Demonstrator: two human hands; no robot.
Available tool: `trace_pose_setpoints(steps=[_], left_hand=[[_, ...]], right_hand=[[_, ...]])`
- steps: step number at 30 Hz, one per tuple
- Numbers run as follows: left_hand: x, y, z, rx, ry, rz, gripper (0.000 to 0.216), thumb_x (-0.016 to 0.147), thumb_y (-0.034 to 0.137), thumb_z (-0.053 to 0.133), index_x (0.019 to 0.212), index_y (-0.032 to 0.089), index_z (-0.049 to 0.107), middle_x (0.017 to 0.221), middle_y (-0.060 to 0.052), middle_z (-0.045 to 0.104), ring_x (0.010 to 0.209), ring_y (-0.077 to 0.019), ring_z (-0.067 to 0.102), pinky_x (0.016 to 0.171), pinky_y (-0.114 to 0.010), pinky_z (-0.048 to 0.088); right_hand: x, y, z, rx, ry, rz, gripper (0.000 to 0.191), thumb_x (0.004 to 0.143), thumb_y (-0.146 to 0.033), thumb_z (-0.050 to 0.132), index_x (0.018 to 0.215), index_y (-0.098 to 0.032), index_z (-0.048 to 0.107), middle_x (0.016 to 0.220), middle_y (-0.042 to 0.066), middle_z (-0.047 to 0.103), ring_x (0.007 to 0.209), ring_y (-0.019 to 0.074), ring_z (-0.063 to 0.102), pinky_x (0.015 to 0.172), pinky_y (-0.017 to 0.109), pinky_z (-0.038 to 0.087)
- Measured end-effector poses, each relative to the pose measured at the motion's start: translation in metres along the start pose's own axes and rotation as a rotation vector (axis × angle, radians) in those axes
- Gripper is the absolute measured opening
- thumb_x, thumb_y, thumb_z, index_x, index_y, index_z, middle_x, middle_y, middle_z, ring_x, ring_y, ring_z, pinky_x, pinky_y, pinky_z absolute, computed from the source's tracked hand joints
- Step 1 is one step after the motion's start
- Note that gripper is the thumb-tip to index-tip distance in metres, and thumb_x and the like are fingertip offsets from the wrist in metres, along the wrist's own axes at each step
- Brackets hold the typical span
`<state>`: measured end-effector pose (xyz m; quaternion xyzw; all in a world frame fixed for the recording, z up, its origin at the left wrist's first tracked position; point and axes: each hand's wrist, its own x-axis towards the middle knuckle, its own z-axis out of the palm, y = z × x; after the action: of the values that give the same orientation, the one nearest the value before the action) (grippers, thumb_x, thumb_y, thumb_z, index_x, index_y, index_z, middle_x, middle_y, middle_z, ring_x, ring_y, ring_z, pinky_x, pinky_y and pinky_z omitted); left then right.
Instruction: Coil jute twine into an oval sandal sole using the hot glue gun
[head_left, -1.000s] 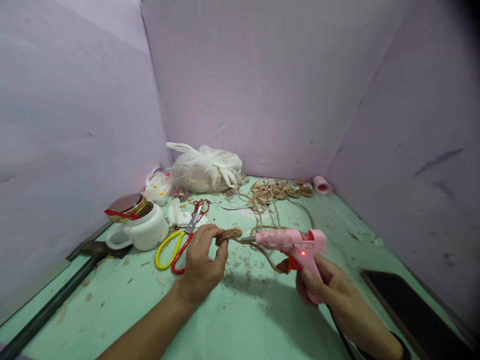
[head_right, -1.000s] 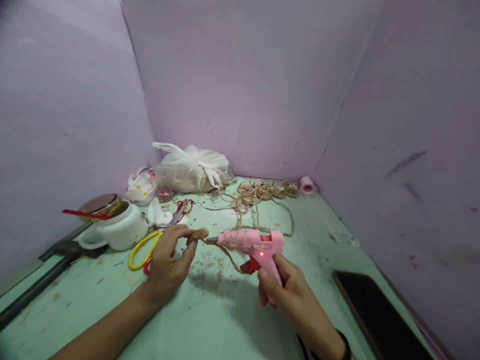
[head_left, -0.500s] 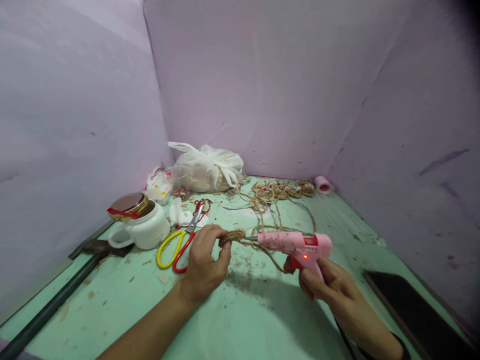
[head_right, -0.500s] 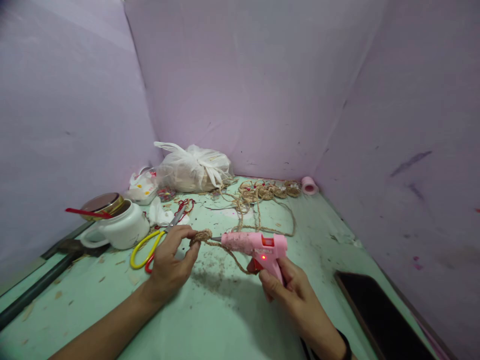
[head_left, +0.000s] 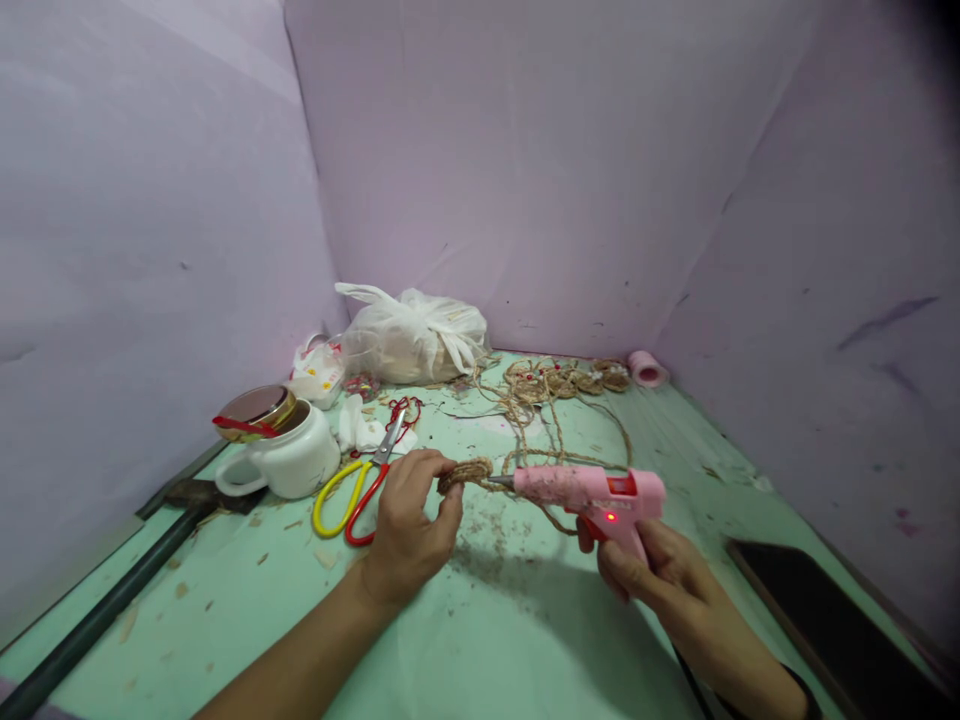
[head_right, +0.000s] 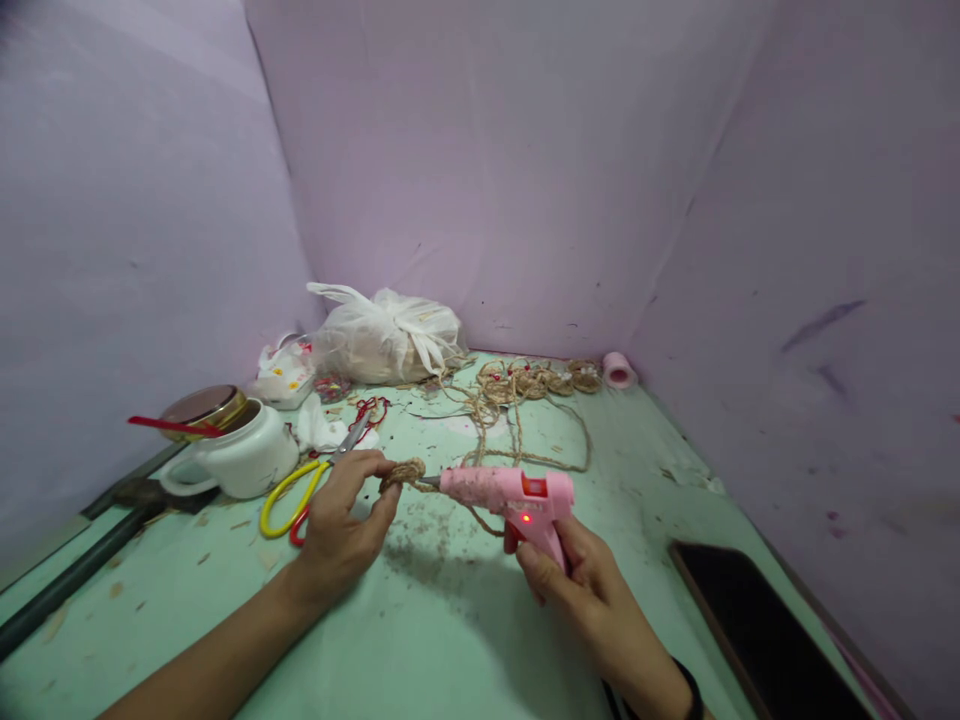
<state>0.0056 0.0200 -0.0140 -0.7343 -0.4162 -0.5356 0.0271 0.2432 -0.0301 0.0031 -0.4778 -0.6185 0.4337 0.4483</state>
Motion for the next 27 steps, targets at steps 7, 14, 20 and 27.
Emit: trace_pose_setpoints(steps=[7, 14, 20, 27], left_hand=[[0.0003, -0.0002, 0.0000, 0.007, -0.004, 0.003, 0.015, 0.078, 0.009, 0.056, 0.090, 0.018, 0.056, 0.086, -0.006, 0.060, 0.083, -0.0188, 0.057, 0.075, -0.035, 0.048], [-0.0001, -0.0014, -0.0009, -0.003, -0.021, 0.007, 0.016, 0.078, 0.010, 0.055, 0.091, 0.018, 0.056, 0.087, -0.006, 0.061, 0.084, -0.0194, 0.057, 0.076, -0.036, 0.048], [-0.0005, -0.0009, -0.0024, 0.003, -0.022, 0.040, 0.018, 0.077, 0.008, 0.055, 0.093, 0.017, 0.056, 0.088, -0.007, 0.061, 0.085, -0.0201, 0.057, 0.076, -0.036, 0.048], [0.0007, -0.0034, -0.0050, 0.067, -0.038, 0.123, 0.021, 0.076, 0.008, 0.054, 0.095, 0.018, 0.055, 0.088, -0.007, 0.060, 0.084, -0.0207, 0.055, 0.076, -0.038, 0.046]], right_hand=[[-0.0002, 0.0022, -0.0011, 0.001, 0.011, 0.010, 0.033, 0.081, -0.052, 0.055, 0.076, -0.019, 0.060, 0.058, -0.002, 0.048, 0.052, 0.0129, 0.042, 0.049, 0.025, 0.035], [0.0002, 0.0034, -0.0003, 0.026, 0.030, -0.005, 0.034, 0.081, -0.053, 0.055, 0.074, -0.020, 0.056, 0.058, -0.003, 0.046, 0.051, 0.0126, 0.040, 0.048, 0.025, 0.032], [-0.0009, 0.0076, -0.0011, 0.022, 0.059, -0.008, 0.035, 0.082, -0.052, 0.054, 0.072, -0.019, 0.056, 0.057, -0.002, 0.047, 0.052, 0.0127, 0.040, 0.049, 0.025, 0.031], [0.0014, 0.0044, -0.0026, 0.013, 0.060, -0.039, 0.036, 0.081, -0.052, 0.056, 0.067, -0.019, 0.054, 0.057, -0.002, 0.046, 0.051, 0.0121, 0.040, 0.047, 0.024, 0.033]])
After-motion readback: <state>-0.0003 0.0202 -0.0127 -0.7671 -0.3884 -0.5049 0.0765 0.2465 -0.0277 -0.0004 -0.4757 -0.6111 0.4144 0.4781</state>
